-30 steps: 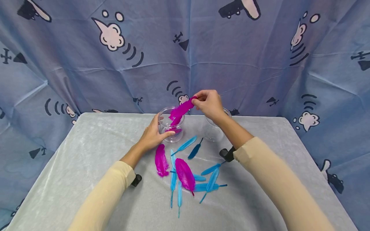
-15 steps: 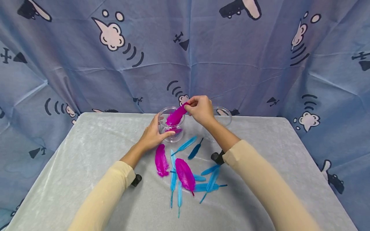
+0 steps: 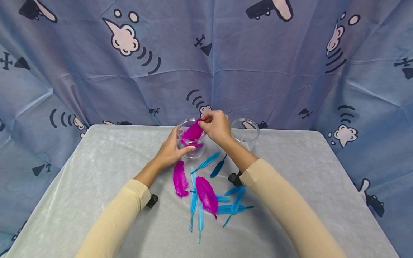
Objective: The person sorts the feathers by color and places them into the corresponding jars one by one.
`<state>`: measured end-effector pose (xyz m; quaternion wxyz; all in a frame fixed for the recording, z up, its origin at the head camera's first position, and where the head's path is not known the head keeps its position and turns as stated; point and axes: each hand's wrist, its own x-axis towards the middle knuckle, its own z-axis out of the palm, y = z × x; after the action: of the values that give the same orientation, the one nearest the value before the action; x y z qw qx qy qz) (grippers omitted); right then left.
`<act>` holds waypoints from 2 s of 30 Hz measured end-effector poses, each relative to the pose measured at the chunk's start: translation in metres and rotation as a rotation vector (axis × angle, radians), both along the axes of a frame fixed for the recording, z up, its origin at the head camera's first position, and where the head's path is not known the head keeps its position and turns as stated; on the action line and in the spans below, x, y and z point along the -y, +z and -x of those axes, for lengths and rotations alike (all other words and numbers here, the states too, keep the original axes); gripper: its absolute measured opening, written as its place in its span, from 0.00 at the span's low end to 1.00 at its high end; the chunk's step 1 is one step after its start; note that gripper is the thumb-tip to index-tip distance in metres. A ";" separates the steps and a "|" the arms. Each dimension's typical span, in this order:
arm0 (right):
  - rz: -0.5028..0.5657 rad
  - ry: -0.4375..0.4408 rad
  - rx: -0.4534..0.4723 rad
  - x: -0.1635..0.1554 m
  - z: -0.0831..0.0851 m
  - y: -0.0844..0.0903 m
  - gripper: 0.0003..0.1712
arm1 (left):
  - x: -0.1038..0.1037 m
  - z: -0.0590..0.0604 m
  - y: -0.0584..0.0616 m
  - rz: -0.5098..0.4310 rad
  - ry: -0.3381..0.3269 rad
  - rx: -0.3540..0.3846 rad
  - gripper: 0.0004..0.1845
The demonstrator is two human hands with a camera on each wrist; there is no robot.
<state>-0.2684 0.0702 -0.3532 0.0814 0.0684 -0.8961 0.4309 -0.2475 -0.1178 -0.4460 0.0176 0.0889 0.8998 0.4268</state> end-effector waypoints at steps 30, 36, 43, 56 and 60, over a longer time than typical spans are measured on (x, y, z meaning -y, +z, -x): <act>0.057 0.209 0.033 -0.018 -0.004 -0.011 0.10 | 0.000 -0.001 0.001 -0.012 -0.004 -0.007 0.55; 0.084 0.321 0.100 -0.032 -0.014 -0.015 0.09 | 0.000 0.000 0.000 -0.010 0.000 -0.006 0.55; 0.058 0.486 0.231 -0.046 -0.031 -0.033 0.10 | -0.001 0.000 0.000 -0.012 -0.002 -0.016 0.55; 0.094 0.551 0.365 -0.065 -0.049 -0.066 0.16 | 0.001 0.000 -0.001 -0.014 -0.004 -0.026 0.55; 0.112 0.580 0.384 -0.064 -0.057 -0.076 0.17 | 0.001 0.000 -0.001 -0.016 -0.008 -0.031 0.55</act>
<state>-0.2113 0.1343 -0.4289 -0.2108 0.2332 -0.8134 0.4895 -0.2473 -0.1184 -0.4466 0.0045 0.0992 0.8962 0.4324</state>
